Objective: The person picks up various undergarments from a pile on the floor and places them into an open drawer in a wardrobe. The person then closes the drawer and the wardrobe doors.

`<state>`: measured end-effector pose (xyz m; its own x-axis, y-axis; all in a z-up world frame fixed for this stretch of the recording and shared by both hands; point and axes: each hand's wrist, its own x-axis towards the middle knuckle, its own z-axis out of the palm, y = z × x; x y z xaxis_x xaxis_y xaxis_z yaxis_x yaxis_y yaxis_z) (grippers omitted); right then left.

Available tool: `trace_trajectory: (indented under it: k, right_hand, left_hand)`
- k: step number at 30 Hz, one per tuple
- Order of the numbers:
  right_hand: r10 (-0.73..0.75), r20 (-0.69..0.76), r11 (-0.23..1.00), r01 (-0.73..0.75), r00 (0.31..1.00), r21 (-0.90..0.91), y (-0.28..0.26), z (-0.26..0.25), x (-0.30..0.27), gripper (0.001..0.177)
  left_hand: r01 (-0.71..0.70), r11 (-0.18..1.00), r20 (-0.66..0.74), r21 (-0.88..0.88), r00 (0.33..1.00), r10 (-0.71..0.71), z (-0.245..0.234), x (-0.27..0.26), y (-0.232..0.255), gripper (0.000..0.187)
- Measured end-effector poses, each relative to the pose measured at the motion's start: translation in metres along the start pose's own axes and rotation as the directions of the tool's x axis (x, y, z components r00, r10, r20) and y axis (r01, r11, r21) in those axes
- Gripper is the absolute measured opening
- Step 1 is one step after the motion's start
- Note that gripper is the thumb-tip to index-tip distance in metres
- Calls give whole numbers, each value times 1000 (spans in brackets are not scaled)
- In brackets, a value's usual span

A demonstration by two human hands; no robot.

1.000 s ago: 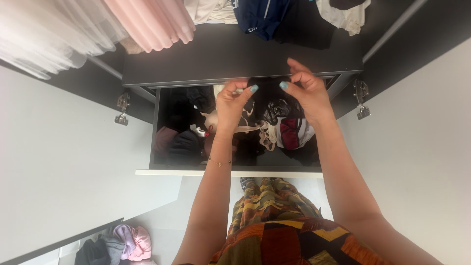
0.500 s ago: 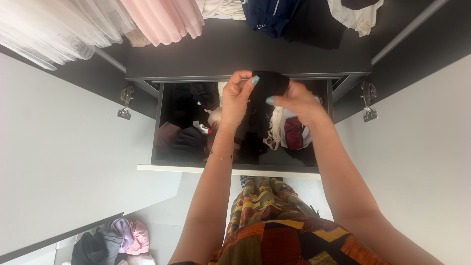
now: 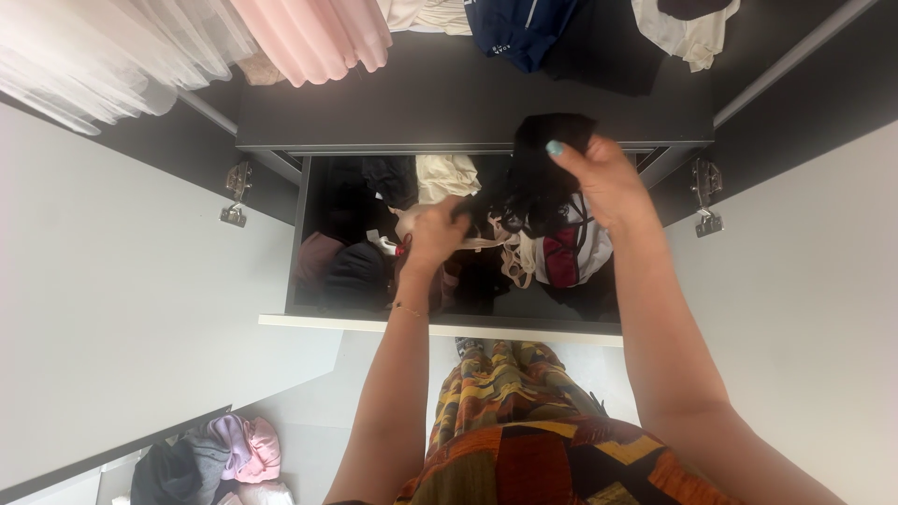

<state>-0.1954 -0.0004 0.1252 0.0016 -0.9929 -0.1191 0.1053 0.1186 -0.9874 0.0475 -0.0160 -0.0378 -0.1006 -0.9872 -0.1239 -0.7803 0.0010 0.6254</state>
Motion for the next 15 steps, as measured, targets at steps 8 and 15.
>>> trace_trajectory:
  k: [8,15]
  right_hand:
    - [64,-81,995,-58,995,84,66,-43,22,32]
    - [210,-64,954,-190,976,232,17,4,-6,43]
  left_hand:
    - [-45,137,-73,-990,975,-208,-44,6,9,32]
    - [67,588,76,-806,997,-10,-57,-37,93,90]
